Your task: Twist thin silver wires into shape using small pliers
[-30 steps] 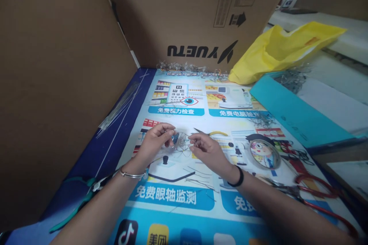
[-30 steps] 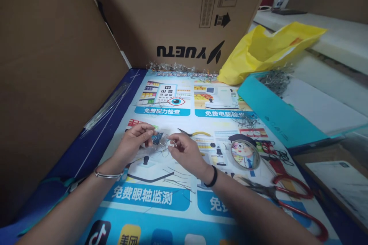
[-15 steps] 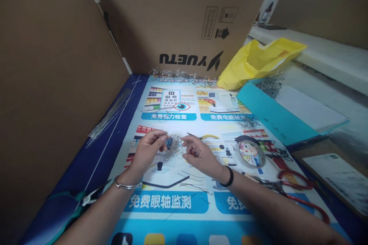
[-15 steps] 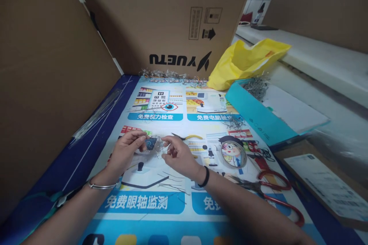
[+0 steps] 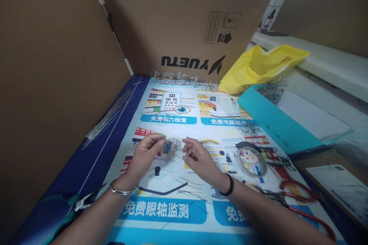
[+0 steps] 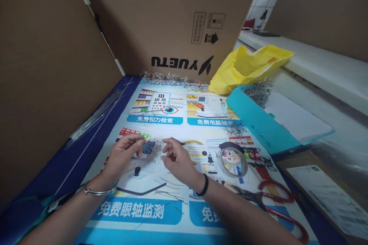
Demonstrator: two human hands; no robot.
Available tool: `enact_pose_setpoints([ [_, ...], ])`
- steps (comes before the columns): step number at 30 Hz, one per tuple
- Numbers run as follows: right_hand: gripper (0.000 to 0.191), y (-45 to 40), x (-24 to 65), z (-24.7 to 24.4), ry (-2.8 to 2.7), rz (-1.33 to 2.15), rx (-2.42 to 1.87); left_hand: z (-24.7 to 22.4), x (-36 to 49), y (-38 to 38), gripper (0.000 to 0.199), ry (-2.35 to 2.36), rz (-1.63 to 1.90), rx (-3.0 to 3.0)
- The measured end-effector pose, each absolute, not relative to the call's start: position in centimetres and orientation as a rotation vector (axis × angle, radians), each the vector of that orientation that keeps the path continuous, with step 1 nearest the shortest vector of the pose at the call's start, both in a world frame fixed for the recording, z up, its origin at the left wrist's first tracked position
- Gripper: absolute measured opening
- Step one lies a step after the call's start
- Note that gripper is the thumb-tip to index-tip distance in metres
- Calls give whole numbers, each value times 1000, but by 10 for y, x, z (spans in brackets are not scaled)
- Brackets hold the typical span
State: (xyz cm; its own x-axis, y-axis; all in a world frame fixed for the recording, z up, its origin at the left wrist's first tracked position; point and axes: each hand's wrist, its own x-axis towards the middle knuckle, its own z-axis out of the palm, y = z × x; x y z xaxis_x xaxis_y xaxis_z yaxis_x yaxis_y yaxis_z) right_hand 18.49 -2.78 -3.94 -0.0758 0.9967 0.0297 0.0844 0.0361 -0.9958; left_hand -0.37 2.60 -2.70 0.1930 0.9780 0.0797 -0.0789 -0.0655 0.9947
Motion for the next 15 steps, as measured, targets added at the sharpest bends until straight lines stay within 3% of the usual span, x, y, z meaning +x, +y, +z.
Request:
enact_pose_setpoints([
  [11, 13, -27, 187, -36, -1340, 1195, -1217, -28, -5, 25, 15, 878, 1100, 1225],
  [15, 11, -26, 188, -34, -1418, 1127, -1257, -31, -6, 24, 16, 866, 1048, 1247],
])
